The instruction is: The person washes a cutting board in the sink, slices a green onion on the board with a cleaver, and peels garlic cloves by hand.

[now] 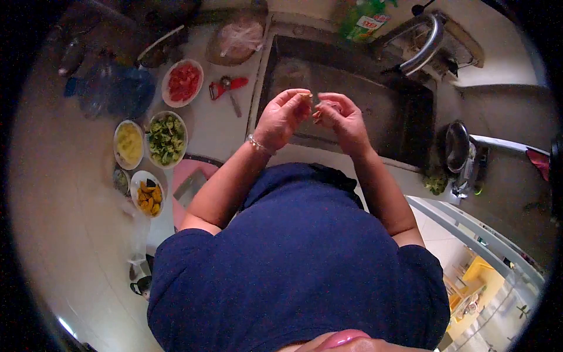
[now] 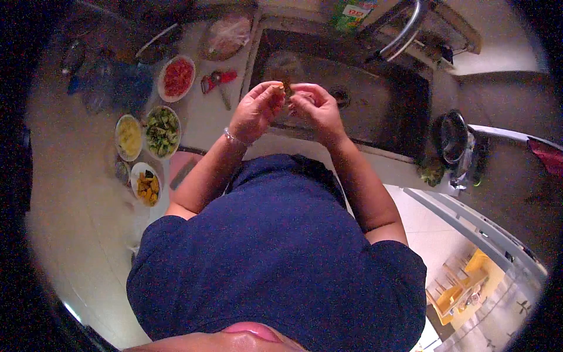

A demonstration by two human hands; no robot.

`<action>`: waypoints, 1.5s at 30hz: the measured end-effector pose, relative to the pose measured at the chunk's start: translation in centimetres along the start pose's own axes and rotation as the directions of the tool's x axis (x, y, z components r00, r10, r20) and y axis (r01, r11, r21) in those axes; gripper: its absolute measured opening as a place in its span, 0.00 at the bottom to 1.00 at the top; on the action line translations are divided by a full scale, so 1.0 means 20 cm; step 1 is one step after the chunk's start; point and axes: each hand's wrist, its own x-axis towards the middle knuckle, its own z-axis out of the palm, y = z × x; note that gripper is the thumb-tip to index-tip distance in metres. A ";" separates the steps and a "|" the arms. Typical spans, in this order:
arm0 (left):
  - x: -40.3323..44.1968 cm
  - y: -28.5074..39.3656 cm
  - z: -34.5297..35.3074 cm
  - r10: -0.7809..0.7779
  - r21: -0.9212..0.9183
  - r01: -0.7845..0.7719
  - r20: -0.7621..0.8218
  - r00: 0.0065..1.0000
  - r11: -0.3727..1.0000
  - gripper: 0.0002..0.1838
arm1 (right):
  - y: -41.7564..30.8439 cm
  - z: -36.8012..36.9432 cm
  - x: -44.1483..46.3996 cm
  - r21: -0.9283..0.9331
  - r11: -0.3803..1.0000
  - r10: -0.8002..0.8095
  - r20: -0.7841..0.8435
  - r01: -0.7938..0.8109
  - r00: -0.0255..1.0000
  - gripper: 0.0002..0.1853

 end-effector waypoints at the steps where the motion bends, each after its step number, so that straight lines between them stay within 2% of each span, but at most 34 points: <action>1: 0.00 0.00 0.02 0.008 0.015 -0.008 -0.001 1.000 1.000 0.10 | -0.01 0.03 0.00 -0.110 0.992 -0.068 -0.009 0.067 0.998 0.11; 3: 0.02 -0.03 0.04 0.045 0.041 -0.044 -0.030 0.999 0.998 0.11 | -0.03 0.06 0.03 -0.325 0.926 -0.205 0.000 0.194 0.979 0.13; 4: 0.03 -0.03 0.03 0.060 0.052 -0.058 -0.048 0.997 0.997 0.11 | -0.04 0.07 0.05 -0.334 0.917 -0.238 -0.022 0.217 0.971 0.12; 7: 0.00 -0.02 0.03 0.034 0.159 -0.029 -0.028 0.999 0.987 0.11 | -0.06 0.06 0.08 -0.344 0.921 -0.189 0.016 0.183 0.982 0.11; 8: 0.00 -0.01 0.03 0.125 0.316 -0.115 -0.011 0.992 0.942 0.12 | -0.07 0.06 0.08 -0.311 0.933 -0.177 0.041 0.181 0.983 0.11; 10: 0.00 0.04 0.04 0.292 0.594 -0.277 0.074 0.954 0.755 0.12 | -0.06 0.01 0.09 -0.311 0.946 -0.083 0.031 0.088 0.996 0.10; 11: 0.02 0.06 0.02 0.372 0.573 -0.373 0.126 0.920 0.730 0.10 | -0.06 0.00 0.10 -0.314 0.948 -0.039 0.028 0.046 0.999 0.10; 13: 0.03 0.09 0.04 0.454 0.687 -0.452 0.196 0.869 0.569 0.05 | -0.07 -0.01 0.10 -0.351 0.934 -0.058 0.046 0.071 0.997 0.10; 16: 0.07 0.16 0.08 0.422 0.815 -0.569 0.482 0.768 0.105 0.03 | -0.09 -0.02 0.09 -0.357 0.932 -0.033 0.072 0.057 0.997 0.10; 20: 0.08 0.15 0.10 0.423 0.829 -0.555 0.480 0.768 0.067 0.03 | -0.11 -0.03 0.08 -0.415 0.904 -0.066 0.107 0.105 0.992 0.10; 22: 0.08 0.16 0.11 0.412 0.826 -0.561 0.492 0.767 0.057 0.03 | -0.12 -0.02 0.07 -0.348 0.932 -0.065 0.110 0.100 0.992 0.10; 28: 0.08 0.16 0.11 0.397 0.822 -0.530 0.424 0.814 0.208 0.03 | -0.13 -0.01 0.06 -0.343 0.934 -0.062 0.134 0.105 0.989 0.10; 34: 0.10 0.17 0.06 0.301 0.845 -0.504 0.442 0.845 0.176 0.05 | -0.11 -0.03 0.08 -0.399 0.908 -0.073 0.160 0.132 0.984 0.09; 37: 0.11 0.18 0.08 0.300 0.820 -0.560 0.509 0.807 0.117 0.04 | -0.10 -0.02 0.07 -0.408 0.905 -0.064 0.138 0.115 0.988 0.10; 41: 0.13 0.17 0.05 0.228 0.830 -0.549 0.518 0.825 0.101 0.04 | -0.06 -0.03 0.07 -0.354 0.934 -0.018 0.102 0.054 0.995 0.09; 45: 0.12 0.16 0.03 0.180 0.815 -0.578 0.562 0.807 0.047 0.05 | -0.04 -0.02 0.05 -0.379 0.920 -0.059 0.111 0.097 0.992 0.09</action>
